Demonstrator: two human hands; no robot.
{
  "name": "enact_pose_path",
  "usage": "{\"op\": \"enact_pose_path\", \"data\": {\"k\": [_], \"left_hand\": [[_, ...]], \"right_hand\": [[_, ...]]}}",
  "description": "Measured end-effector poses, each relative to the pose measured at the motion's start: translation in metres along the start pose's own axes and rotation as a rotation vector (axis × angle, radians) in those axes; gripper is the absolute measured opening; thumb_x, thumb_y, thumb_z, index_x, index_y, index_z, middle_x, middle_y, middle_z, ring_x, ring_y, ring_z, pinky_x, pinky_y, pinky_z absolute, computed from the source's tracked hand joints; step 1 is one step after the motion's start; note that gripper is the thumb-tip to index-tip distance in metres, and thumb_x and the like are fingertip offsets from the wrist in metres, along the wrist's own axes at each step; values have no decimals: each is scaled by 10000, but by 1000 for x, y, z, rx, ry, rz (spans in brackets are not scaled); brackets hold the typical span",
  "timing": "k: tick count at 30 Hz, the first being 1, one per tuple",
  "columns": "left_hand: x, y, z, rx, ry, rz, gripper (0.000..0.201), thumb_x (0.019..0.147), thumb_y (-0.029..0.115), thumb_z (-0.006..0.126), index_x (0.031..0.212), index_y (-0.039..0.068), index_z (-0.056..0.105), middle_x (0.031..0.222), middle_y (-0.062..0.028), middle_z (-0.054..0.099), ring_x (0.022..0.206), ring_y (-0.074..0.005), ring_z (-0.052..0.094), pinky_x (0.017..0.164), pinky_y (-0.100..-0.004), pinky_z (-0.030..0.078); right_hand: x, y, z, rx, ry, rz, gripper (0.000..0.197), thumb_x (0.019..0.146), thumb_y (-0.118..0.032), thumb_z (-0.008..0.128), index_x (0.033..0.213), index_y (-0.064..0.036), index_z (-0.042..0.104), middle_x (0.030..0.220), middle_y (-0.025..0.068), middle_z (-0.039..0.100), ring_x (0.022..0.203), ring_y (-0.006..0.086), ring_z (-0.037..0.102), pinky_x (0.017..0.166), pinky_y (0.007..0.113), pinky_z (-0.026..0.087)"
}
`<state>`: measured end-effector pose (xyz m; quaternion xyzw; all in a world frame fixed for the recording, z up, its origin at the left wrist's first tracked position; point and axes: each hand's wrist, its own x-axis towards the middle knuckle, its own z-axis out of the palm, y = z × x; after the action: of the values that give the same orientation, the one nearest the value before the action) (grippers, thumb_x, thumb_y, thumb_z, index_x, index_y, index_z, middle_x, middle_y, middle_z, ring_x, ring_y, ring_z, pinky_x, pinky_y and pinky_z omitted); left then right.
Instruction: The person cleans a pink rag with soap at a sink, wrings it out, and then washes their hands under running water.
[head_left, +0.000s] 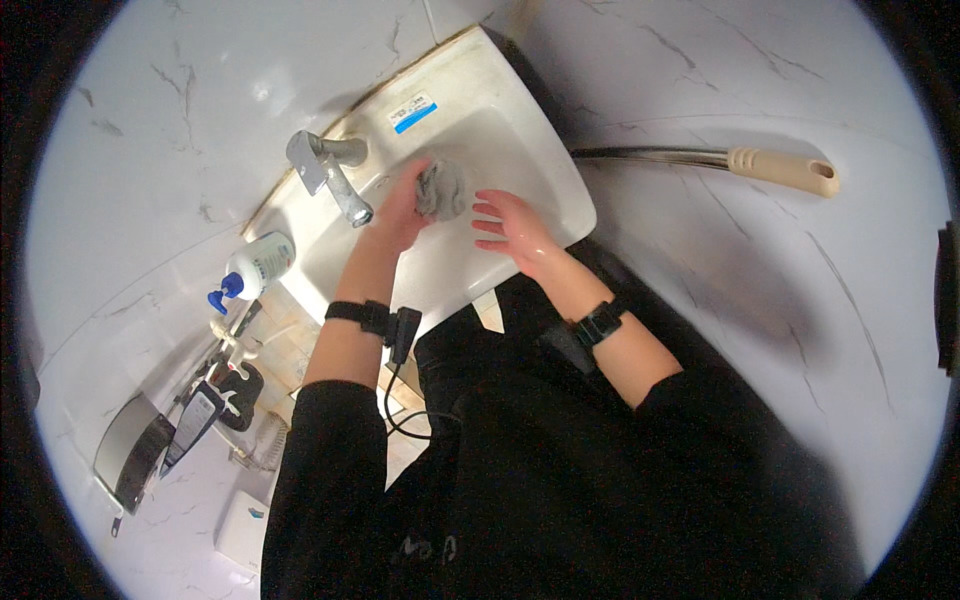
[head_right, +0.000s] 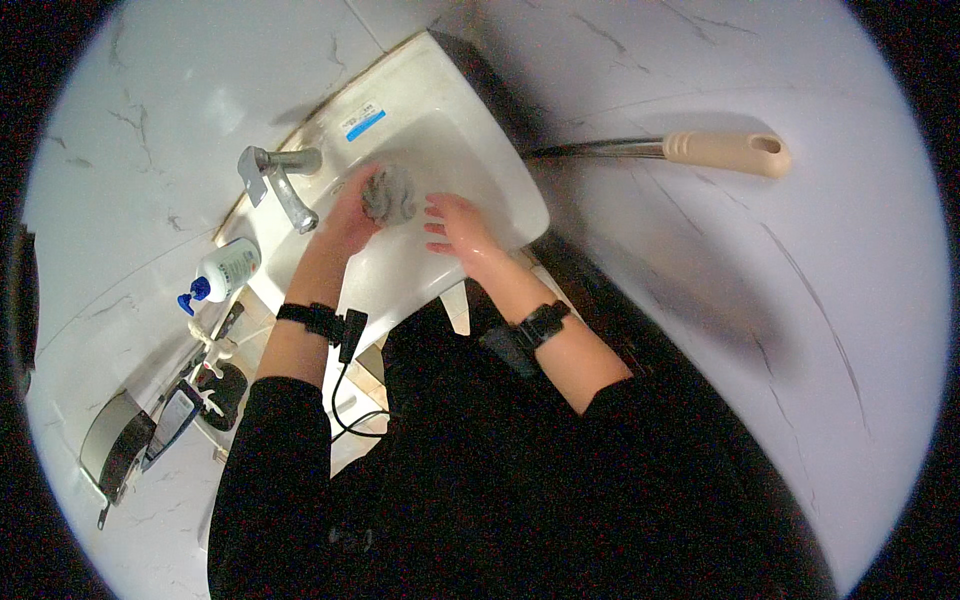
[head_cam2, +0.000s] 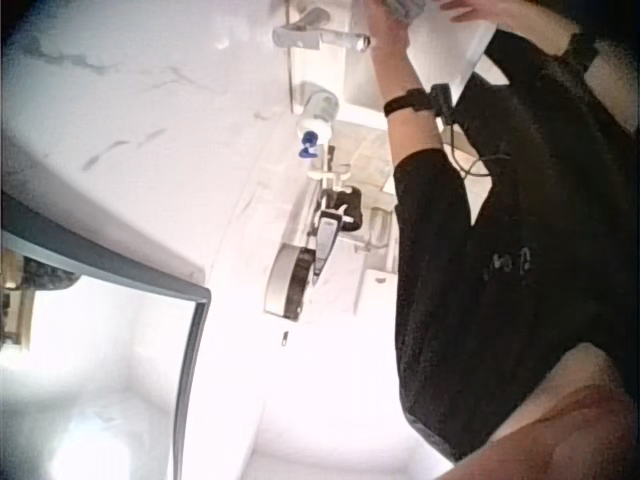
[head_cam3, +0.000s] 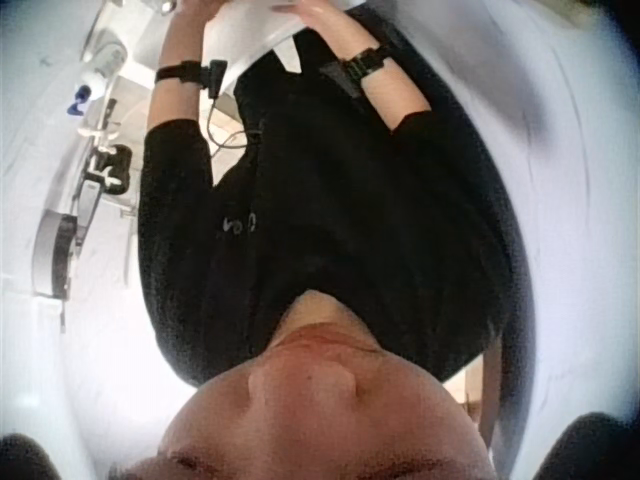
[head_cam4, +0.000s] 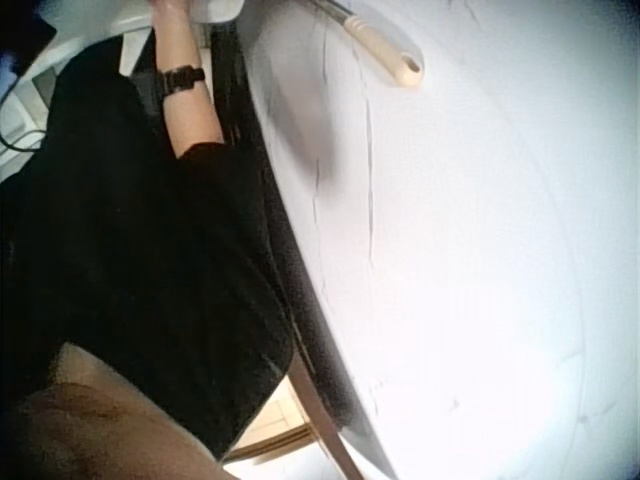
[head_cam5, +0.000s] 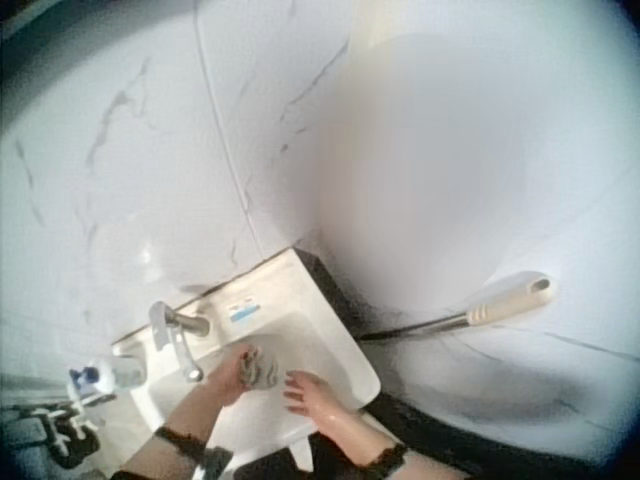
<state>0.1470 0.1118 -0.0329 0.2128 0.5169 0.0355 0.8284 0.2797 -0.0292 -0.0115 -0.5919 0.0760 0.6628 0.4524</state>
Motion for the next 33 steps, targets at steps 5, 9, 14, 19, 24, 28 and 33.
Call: {"op": "enact_pose_path", "data": {"k": [5, 9, 14, 19, 24, 28, 33], "left_hand": [[-36, -21, -5, -108, 100, 203, 414, 902, 352, 556, 1210, 77, 521, 1078, -68, 594, 1001, -200, 571, 878, -366, 456], [-61, -30, -11, 83, 450, 405, 359, 937, 296, 482, 1179, 35, 530, 1043, -67, 580, 971, -173, 547, 854, -337, 433], [-54, -33, -33, -313, 466, 357, 295, 967, 284, 408, 1062, 58, 572, 864, -34, 570, 822, -171, 547, 758, -313, 456], [-38, -54, -21, -329, 251, 308, 308, 958, 331, 455, 1123, 94, 563, 1002, -40, 604, 871, -174, 573, 783, -326, 473], [-34, -62, -20, -374, 236, 326, 357, 954, 364, 448, 1137, 72, 538, 986, -65, 607, 887, -191, 590, 797, -361, 488], [-43, -53, -52, -600, 218, 219, 368, 980, 351, 358, 1113, 45, 513, 1076, -121, 589, 970, -238, 589, 830, -405, 496], [-30, -62, 1, -493, 99, 318, 368, 976, 381, 422, 1131, 72, 549, 1064, -51, 610, 975, -191, 587, 836, -335, 485]], "right_hand": [[18, 1, 55, 232, -106, 132, 435, 930, -443, 485, 1208, -112, 541, 1109, 34, 589, 1029, 195, 550, 851, 396, 478], [31, 18, 91, 93, -54, 7, 421, 917, -419, 530, 1150, -73, 585, 1028, 41, 633, 938, 163, 590, 794, 371, 476], [5, 39, 126, -451, 70, -360, 425, 870, -349, 572, 1104, 6, 574, 995, 251, 638, 966, 403, 606, 822, 422, 477], [39, 27, 111, -788, 203, -504, 359, 873, -324, 542, 1091, -44, 597, 1012, 213, 645, 991, 418, 586, 858, 467, 463], [61, 28, 100, -755, 201, -318, 379, 856, -358, 561, 1016, -23, 638, 1108, 210, 608, 1044, 375, 569, 889, 437, 453], [27, 50, 136, -992, 257, -929, 358, 890, -355, 487, 898, -46, 668, 937, 202, 643, 895, 385, 613, 798, 473, 468], [56, 19, 87, -920, 315, -494, 434, 935, -395, 417, 915, -28, 648, 946, 244, 631, 920, 433, 589, 804, 504, 454]]}}
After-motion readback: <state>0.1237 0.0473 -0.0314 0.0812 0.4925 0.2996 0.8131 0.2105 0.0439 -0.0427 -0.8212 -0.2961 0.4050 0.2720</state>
